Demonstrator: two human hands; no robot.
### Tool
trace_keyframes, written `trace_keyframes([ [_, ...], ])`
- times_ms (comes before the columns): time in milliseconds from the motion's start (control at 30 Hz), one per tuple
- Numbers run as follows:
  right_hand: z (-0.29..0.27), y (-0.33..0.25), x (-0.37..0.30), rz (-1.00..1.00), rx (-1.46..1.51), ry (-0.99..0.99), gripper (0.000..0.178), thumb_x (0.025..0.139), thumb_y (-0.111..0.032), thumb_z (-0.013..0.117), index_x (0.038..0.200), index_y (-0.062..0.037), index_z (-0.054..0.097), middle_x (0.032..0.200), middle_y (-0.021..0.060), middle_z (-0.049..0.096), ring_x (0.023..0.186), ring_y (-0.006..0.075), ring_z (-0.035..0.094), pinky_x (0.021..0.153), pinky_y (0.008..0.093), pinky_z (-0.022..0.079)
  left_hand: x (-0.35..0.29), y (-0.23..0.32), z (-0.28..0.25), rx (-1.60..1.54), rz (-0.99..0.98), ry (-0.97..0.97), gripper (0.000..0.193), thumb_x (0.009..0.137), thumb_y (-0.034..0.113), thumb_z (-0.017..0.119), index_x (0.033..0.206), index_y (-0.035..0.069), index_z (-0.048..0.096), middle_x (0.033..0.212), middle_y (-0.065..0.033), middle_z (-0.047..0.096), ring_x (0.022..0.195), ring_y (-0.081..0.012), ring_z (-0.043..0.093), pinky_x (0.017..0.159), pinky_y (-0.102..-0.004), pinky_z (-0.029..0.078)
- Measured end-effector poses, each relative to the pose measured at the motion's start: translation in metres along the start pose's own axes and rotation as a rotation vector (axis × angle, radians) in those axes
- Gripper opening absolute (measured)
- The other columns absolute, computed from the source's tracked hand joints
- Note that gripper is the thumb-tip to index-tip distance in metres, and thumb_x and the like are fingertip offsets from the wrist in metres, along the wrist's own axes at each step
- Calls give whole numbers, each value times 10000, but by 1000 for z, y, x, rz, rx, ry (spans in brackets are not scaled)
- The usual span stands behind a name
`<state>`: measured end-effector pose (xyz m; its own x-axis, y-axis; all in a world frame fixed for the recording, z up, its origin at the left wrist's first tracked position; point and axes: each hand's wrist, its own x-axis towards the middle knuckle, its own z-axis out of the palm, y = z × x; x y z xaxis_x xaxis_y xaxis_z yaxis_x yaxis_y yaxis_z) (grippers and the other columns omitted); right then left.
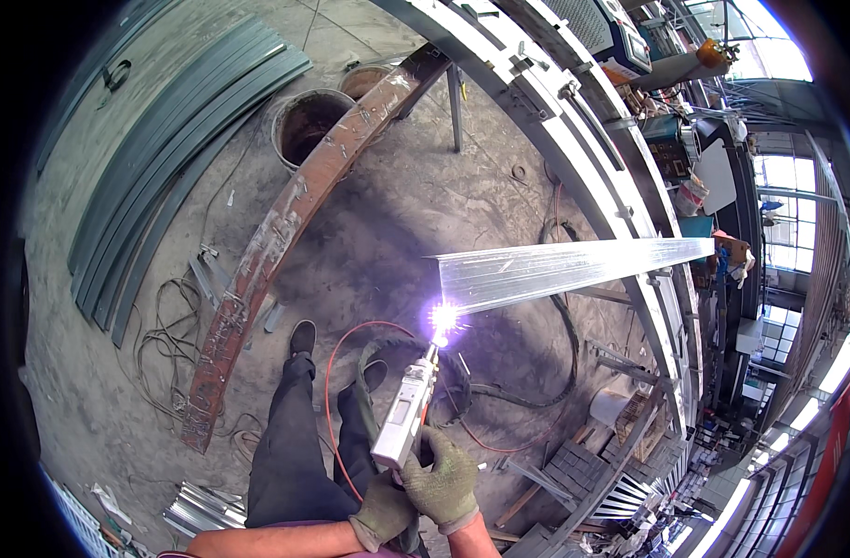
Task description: The person welds multiple aluminum frame sections using a handheld welding torch. They position each piece on a workbench, apply welds at joints and seams, then reposition the pieces to complete additional welds.
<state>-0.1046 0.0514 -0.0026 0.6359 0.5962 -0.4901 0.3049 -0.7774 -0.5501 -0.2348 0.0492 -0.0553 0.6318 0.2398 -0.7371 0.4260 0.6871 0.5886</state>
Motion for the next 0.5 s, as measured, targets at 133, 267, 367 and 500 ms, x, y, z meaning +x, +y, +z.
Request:
trace_keyframes([
  [133,0,-1,0,-5,-8,-8,384,864,-195,830,1192,-6,766,911,161,803,818,272,806,767,381,625,-2,10,-1,-68,-80,13,305,955,192,777,1179,-7,714,977,-119,806,939,-207,802,821,-360,624],
  [267,4,22,0,102,29,27,348,900,-193,793,1187,2,767,917,176,803,810,262,801,763,375,620,8,19,-4,-7,-325,-126,345,934,322,778,1080,13,727,861,-116,789,819,-259,793,750,-396,607],
  [367,2,18,-4,126,41,35,370,911,-188,790,1223,9,758,913,157,805,812,214,798,760,354,617,7,2,4,18,-239,-65,367,935,353,775,1068,17,711,827,-99,784,776,-263,782,719,-399,597],
  [500,-2,13,-12,66,72,64,528,891,-197,821,1351,32,703,905,151,804,809,198,797,746,339,618,1,-1,3,47,-166,-86,379,938,329,779,1120,4,709,908,-130,797,856,-271,790,765,-396,606],
])
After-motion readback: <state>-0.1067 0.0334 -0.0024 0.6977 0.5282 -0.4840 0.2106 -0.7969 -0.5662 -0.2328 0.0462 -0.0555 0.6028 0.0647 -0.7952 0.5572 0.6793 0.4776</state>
